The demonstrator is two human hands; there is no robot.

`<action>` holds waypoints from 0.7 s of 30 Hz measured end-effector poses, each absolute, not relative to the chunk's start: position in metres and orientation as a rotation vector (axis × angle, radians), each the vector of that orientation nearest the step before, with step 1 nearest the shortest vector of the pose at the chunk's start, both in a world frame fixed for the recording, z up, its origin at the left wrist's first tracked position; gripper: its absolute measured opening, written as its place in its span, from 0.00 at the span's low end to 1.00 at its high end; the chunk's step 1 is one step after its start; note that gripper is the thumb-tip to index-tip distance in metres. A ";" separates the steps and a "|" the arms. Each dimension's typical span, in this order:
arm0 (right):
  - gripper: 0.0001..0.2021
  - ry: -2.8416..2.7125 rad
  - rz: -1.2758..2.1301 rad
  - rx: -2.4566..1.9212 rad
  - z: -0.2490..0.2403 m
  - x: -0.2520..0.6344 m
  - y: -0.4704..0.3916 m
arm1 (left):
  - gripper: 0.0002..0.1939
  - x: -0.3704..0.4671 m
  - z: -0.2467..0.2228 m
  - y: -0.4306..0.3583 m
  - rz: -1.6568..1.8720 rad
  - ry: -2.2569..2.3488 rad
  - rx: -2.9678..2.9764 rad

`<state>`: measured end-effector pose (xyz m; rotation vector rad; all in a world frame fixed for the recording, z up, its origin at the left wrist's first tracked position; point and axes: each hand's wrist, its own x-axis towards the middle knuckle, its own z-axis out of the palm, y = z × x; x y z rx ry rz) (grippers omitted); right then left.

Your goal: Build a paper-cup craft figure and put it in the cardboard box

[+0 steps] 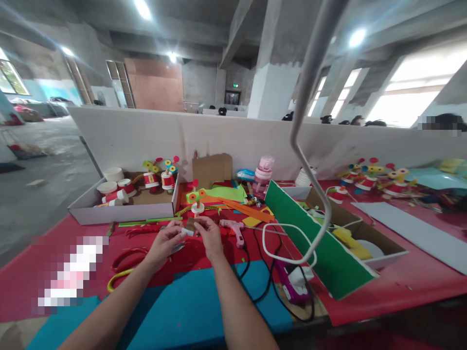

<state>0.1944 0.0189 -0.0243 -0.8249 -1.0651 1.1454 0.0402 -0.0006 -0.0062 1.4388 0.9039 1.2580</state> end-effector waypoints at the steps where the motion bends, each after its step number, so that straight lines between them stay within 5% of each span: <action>1: 0.11 -1.087 1.105 -0.832 -0.025 0.194 0.019 | 0.13 0.042 -0.007 -0.002 1.251 0.903 1.380; 10: 0.10 -1.423 0.605 -0.798 -0.012 0.196 0.010 | 0.15 0.041 -0.002 -0.003 1.155 0.928 0.971; 21: 0.12 -1.563 0.456 -0.815 -0.008 0.195 0.003 | 0.17 0.035 -0.004 0.003 1.109 0.925 0.964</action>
